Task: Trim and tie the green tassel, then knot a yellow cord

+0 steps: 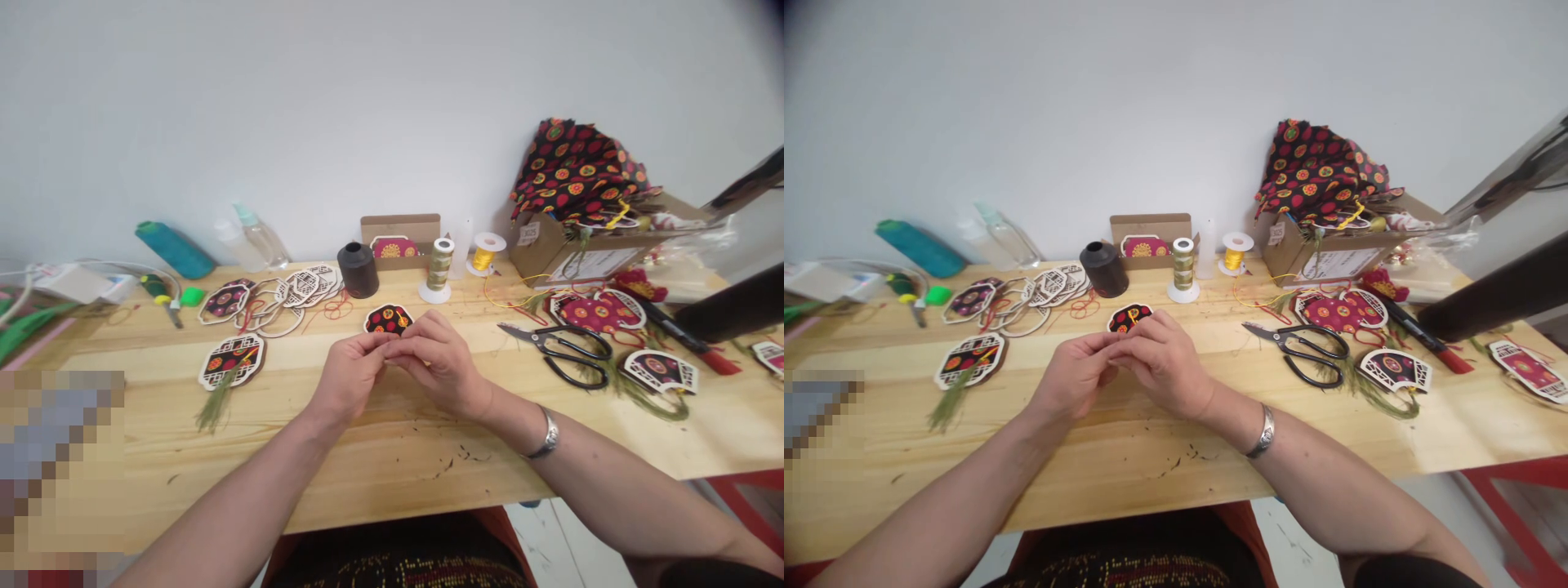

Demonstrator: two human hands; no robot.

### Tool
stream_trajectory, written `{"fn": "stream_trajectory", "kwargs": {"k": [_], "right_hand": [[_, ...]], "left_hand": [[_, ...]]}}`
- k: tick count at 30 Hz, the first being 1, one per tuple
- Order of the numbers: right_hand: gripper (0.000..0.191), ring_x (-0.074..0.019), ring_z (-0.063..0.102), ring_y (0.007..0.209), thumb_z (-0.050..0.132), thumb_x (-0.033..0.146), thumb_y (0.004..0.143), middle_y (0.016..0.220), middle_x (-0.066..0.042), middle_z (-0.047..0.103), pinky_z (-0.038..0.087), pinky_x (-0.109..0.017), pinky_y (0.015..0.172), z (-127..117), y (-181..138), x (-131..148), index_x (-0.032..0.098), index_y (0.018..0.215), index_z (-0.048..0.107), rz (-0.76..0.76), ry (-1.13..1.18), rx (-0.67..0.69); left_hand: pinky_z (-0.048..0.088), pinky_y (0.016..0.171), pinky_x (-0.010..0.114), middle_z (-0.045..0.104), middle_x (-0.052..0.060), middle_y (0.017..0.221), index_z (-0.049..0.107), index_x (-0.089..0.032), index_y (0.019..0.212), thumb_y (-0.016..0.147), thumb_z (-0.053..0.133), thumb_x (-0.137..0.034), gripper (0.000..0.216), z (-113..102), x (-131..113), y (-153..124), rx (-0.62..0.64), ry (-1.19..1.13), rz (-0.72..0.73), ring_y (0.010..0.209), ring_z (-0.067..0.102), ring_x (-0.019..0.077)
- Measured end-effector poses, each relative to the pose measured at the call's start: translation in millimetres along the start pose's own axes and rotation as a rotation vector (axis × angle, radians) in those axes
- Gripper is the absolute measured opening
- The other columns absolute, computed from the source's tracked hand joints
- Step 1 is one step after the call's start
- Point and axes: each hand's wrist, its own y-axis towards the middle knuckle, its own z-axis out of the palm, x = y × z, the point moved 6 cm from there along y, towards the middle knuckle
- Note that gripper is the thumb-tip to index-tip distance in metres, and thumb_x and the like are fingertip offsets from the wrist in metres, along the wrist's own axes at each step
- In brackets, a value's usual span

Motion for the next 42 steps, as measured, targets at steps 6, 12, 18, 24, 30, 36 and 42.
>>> {"fn": "stream_trajectory", "kwargs": {"k": [6, 12, 18, 24, 30, 36, 42], "right_hand": [[0.014, -0.0164, 0.051, 0.075, 0.053, 0.016, 0.087, 0.076, -0.004, 0.061, 0.045, -0.033, 0.069, -0.3, 0.9, 3.4, 0.021, 0.081, 0.064, -0.012, -0.022, 0.009], [0.013, -0.0162, 0.051, 0.076, 0.051, 0.014, 0.086, 0.077, -0.005, 0.058, 0.045, -0.032, 0.07, -3.0, 2.0, 0.8, 0.018, 0.078, 0.061, 0.084, 0.007, -0.007], [0.012, -0.0148, 0.052, 0.074, 0.06, 0.015, 0.081, 0.071, -0.002, 0.058, 0.044, -0.03, 0.07, -3.9, 0.5, -10.8, 0.018, 0.07, 0.061, 0.34, 0.165, -0.032], [0.011, -0.013, 0.052, 0.07, 0.062, 0.014, 0.079, 0.068, -0.001, 0.059, 0.043, -0.028, 0.067, 0.6, -1.4, -18.0, 0.016, 0.068, 0.064, 0.495, 0.229, 0.001], [0.011, -0.0118, 0.05, 0.066, 0.064, 0.016, 0.077, 0.065, 0.0, 0.057, 0.041, -0.026, 0.063, 2.8, -2.7, -21.7, 0.016, 0.066, 0.064, 0.579, 0.216, 0.025], [0.012, -0.0122, 0.049, 0.065, 0.064, 0.016, 0.077, 0.063, 0.0, 0.057, 0.04, -0.026, 0.063, 2.7, -2.7, -21.4, 0.016, 0.064, 0.063, 0.589, 0.192, 0.03], [0.011, -0.0123, 0.051, 0.066, 0.064, 0.015, 0.077, 0.065, 0.0, 0.059, 0.041, -0.026, 0.063, 1.3, -2.5, -21.0, 0.016, 0.066, 0.065, 0.58, 0.19, 0.018]], "left_hand": [[0.016, 0.04, 0.02, 0.052, -0.003, 0.049, 0.072, -0.012, 0.066, 0.055, 0.08, -0.029, 0.022, 1.1, -1.0, -0.7, 0.008, 0.0, -0.01, 0.04, 0.028, 0.0022], [0.014, 0.04, 0.02, 0.047, -0.004, 0.046, 0.072, -0.011, 0.068, 0.056, 0.081, -0.03, 0.024, 0.3, -2.0, -0.2, -0.002, -0.012, 0.002, 0.039, 0.027, 0.0019], [0.015, 0.04, 0.02, 0.048, -0.004, 0.046, 0.071, -0.011, 0.066, 0.059, 0.078, -0.028, 0.02, -4.1, -6.5, 2.9, -0.007, -0.001, 0.039, 0.04, 0.027, 0.0023], [0.018, 0.039, 0.019, 0.053, -0.004, 0.05, 0.072, -0.012, 0.072, 0.064, 0.075, -0.027, 0.018, -7.5, -7.5, 3.1, -0.037, 0.062, 0.089, 0.04, 0.029, 0.0024], [0.023, 0.038, 0.018, 0.057, -0.004, 0.052, 0.072, -0.013, 0.078, 0.068, 0.072, -0.029, 0.019, -11.0, -9.1, 2.9, -0.072, 0.203, 0.146, 0.04, 0.032, 0.0028], [0.041, 0.049, 0.017, 0.067, -0.001, 0.063, 0.073, -0.015, 0.079, 0.072, 0.066, -0.024, 0.013, -9.1, -18.2, -1.8, -0.079, 0.371, 0.258, 0.052, 0.053, 0.007], [0.051, 0.066, 0.02, 0.074, 0.001, 0.072, 0.073, -0.015, 0.078, 0.073, 0.063, -0.021, 0.013, -6.9, -25.3, -5.0, -0.093, 0.486, 0.357, 0.067, 0.065, 0.0123]]}}
